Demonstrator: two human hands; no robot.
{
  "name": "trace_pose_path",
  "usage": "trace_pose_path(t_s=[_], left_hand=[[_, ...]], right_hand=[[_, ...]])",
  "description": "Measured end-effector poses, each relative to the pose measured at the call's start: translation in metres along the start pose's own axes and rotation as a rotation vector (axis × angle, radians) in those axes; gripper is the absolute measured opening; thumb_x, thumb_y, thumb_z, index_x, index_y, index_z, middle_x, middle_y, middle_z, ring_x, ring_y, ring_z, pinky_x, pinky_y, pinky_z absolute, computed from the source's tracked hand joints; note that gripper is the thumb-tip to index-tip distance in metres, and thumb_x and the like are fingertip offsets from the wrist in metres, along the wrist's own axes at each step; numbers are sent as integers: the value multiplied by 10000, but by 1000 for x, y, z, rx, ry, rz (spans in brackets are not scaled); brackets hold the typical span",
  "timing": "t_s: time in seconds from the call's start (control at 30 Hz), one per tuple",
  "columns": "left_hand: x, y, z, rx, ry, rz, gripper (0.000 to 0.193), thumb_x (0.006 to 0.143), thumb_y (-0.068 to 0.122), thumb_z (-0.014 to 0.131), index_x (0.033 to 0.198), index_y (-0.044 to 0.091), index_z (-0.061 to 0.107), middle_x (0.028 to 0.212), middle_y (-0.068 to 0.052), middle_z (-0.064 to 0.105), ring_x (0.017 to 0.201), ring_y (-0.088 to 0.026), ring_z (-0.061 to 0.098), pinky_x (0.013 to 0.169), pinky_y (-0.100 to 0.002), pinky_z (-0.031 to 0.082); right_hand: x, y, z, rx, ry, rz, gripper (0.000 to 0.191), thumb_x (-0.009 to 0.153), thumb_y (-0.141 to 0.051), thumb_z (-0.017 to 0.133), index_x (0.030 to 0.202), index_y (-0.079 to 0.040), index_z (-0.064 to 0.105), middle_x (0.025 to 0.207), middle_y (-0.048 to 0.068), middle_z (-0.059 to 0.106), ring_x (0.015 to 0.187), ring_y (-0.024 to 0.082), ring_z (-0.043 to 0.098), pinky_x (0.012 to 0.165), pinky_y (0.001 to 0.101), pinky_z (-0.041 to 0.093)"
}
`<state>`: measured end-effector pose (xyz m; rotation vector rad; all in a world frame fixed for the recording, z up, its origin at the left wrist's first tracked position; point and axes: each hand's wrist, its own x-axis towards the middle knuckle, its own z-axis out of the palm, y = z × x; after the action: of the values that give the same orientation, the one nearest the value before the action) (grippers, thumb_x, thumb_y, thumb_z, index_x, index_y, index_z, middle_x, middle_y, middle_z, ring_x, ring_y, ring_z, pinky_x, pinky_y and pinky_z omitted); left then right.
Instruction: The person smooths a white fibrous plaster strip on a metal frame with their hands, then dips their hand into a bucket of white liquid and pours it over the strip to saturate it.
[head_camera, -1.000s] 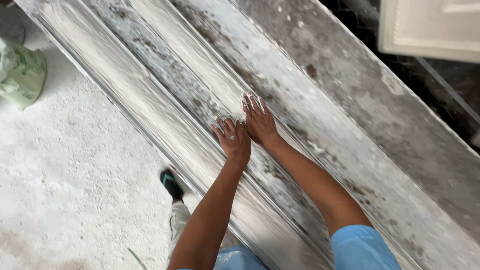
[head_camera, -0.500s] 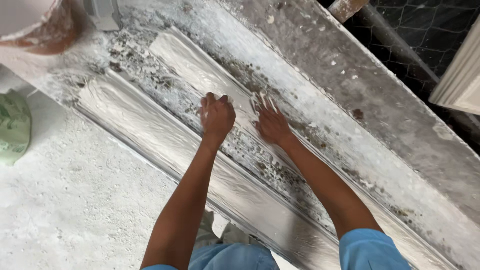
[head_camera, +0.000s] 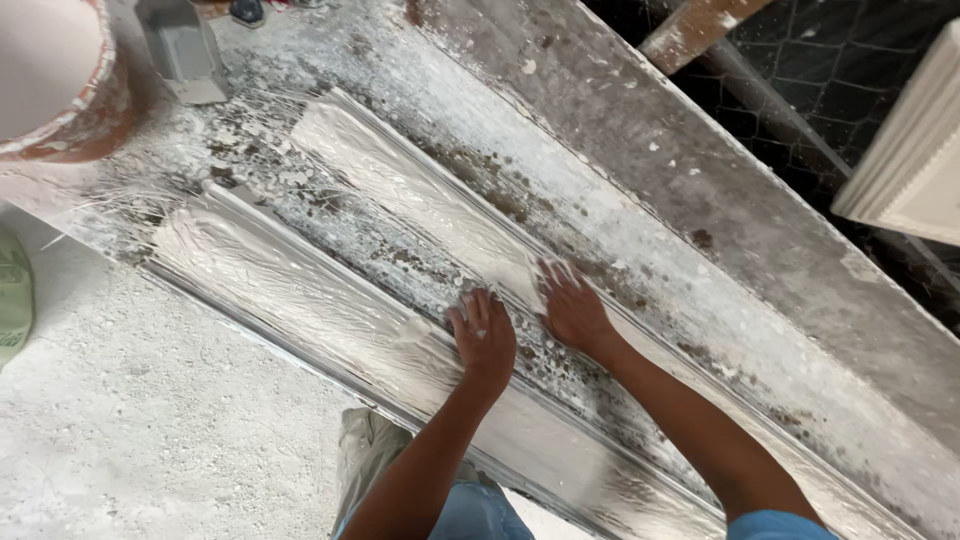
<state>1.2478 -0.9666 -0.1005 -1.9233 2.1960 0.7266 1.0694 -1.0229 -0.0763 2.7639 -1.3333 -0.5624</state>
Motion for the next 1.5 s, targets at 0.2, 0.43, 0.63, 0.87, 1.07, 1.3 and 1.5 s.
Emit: trace_pose_path(t_s=[0.2,0.43,0.63,0.87,1.07,1.3,1.5], left_hand=[[9,-60,-50,44,-40,-59,723,978,239,565,1561,-60,259,1666,-288,136,1522,-527,64,1144,-740,33],[51,-171,-131,66,-7,-227,709,992,259,556,1571,-38,273,1673,-276,152,1528,-519,73,1147,-751,-19],[103,-273,-185,211,-102,-273,766,984,347,560,1579,15,210,1659,-242,78,1512,-465,94,1168,-699,48],[184,-336,-248,-220,329,-201,509,989,379,468,1291,3,630,1531,-280,359,1452,-431,262,1121,-595,279],[184,-316,-260,-280,583,-207,506,1006,419,508,1029,-30,739,1312,-267,525,1288,-386,439,1039,-609,340],[141,-279,-247,-420,843,-125,370,994,311,618,965,-51,689,1228,-256,560,1179,-422,488,921,-664,351],[56,-193,-182,-453,905,-40,313,993,261,620,1001,-46,679,1233,-232,573,1209,-416,499,950,-651,343]], right_hand=[[131,-46,-34,35,133,-56,715,949,-391,578,1530,-16,397,1695,137,255,1565,268,219,1282,447,96],[267,-99,-97,78,80,-74,765,959,-409,568,1560,-8,319,1697,153,177,1576,270,97,1267,470,35],[378,-137,-126,149,212,-90,733,991,-366,514,1570,9,267,1690,192,120,1567,327,63,1249,499,3],[417,-165,-151,313,31,303,808,968,-417,509,1599,-11,209,1652,236,184,1517,440,181,1225,574,151],[387,-166,-128,377,143,387,720,1007,-392,516,1533,50,302,1584,288,299,1480,476,240,1192,600,207],[252,-124,-43,107,709,231,491,1054,-331,557,1313,84,595,1462,258,531,1413,449,436,1213,582,321],[94,-67,12,164,298,405,598,979,-372,524,1339,106,558,1460,278,506,1394,460,421,1200,582,269]])
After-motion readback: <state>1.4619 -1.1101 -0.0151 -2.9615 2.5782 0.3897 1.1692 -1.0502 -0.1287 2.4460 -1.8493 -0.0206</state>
